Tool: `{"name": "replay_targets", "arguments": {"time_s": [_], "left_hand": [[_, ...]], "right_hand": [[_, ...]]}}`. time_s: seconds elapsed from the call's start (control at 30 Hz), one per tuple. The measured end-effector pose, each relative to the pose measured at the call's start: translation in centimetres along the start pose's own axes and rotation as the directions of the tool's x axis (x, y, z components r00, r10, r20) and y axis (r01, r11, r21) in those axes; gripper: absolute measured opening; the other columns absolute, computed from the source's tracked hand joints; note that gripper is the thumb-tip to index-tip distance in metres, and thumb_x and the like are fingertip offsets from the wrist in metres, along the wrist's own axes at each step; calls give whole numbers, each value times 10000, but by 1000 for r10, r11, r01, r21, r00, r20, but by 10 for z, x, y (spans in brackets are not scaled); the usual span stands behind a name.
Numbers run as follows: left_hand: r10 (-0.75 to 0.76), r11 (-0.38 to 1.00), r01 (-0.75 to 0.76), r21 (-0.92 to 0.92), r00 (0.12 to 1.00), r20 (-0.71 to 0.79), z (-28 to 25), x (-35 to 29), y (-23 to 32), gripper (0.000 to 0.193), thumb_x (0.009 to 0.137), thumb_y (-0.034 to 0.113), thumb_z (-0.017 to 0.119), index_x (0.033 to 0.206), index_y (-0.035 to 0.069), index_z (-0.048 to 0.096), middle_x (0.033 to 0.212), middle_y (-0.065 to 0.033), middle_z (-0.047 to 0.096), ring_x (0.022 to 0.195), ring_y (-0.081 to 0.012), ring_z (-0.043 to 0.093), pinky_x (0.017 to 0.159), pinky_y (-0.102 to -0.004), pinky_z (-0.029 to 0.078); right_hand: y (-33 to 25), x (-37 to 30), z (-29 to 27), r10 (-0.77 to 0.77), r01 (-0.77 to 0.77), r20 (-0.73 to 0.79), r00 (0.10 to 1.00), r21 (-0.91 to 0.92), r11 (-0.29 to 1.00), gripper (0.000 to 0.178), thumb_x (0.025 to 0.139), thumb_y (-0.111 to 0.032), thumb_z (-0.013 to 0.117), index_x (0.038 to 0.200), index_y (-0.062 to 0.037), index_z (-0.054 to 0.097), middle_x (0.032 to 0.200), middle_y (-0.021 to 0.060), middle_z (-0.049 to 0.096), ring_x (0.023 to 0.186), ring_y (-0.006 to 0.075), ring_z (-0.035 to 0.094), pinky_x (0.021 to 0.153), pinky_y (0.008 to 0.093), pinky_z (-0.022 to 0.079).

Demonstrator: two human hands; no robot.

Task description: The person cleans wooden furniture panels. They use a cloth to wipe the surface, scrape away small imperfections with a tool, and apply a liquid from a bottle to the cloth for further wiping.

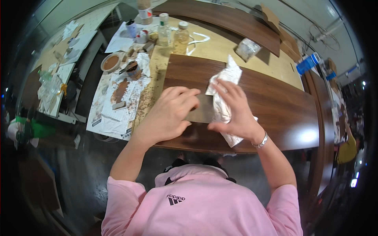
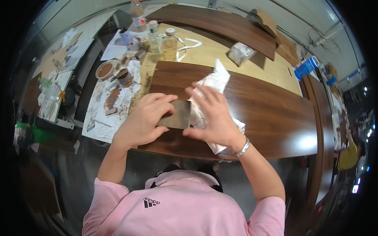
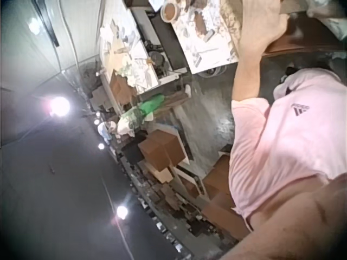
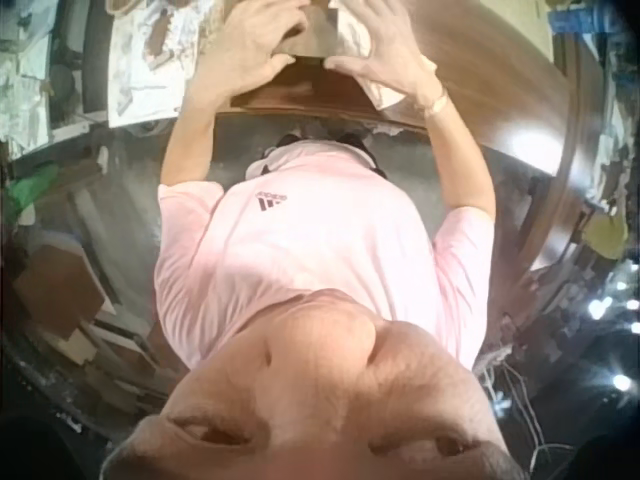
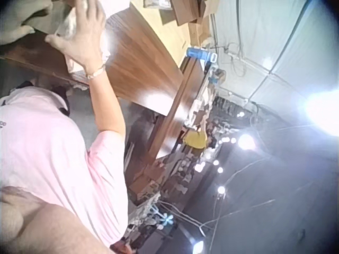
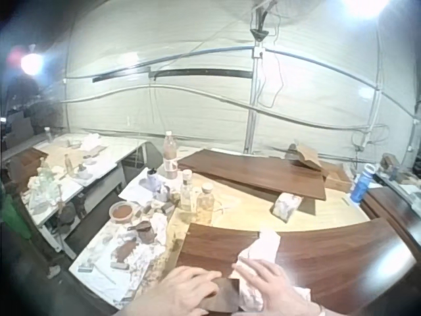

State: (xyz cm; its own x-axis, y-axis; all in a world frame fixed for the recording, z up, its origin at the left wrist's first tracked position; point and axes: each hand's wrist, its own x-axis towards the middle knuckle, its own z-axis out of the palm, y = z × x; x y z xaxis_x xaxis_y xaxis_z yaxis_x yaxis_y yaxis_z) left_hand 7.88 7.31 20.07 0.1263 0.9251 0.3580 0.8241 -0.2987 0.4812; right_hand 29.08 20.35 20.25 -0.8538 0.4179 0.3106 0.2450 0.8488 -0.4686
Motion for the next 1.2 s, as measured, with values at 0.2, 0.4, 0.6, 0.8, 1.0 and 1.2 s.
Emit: {"name": "replay_targets", "arguments": {"time_s": [0.2,0.4,0.6,0.8,1.0,1.2], "left_hand": [[93,923,-14,-383,978,188,40,63,-8,562,722,247,822,1183,35,580,1322,-204,556,1262,-363,497,1074,-410,377],[123,988,-137,71,978,167,137,91,-31,833,816,569,677,1459,96,438,1545,-238,316,1384,-425,350,1087,-614,270],[260,960,-249,-130,963,70,132,25,-16,315,726,217,726,1004,108,625,1102,-85,604,1060,-312,532,894,-436,443],[52,982,-58,-179,998,-35,106,-15,2,274,648,131,719,907,102,634,930,-45,626,913,-274,597,809,-406,496],[69,984,-74,-160,997,-36,102,-15,-1,249,710,147,708,944,91,645,956,-61,631,929,-270,599,815,-404,501],[-2,972,1,-234,1000,-5,95,-19,-11,219,726,155,717,926,106,643,989,-9,668,916,-243,605,796,-388,496]], "right_hand": [[8,-19,-42,117,-102,86,989,-160,982,738,589,-135,844,1264,-5,574,1128,173,599,1084,340,549,966,414,451],[105,-19,-85,607,-627,-295,738,32,778,630,694,-282,810,1233,-11,632,1160,197,651,1070,345,635,925,402,499],[96,104,11,469,-500,-200,860,-159,851,573,816,-504,662,1215,-93,632,1081,235,604,1007,378,624,884,452,503],[61,220,124,407,-426,-145,902,-135,895,516,858,-492,593,1252,-160,624,1137,260,569,1046,408,613,898,478,509],[60,234,161,390,-419,-173,904,-190,888,408,821,-403,609,1116,-131,687,1133,249,564,1085,374,567,918,471,494],[161,130,76,460,-557,-327,825,-340,758,461,818,-400,627,1231,-195,653,1147,192,605,1120,350,578,888,475,520]]}}
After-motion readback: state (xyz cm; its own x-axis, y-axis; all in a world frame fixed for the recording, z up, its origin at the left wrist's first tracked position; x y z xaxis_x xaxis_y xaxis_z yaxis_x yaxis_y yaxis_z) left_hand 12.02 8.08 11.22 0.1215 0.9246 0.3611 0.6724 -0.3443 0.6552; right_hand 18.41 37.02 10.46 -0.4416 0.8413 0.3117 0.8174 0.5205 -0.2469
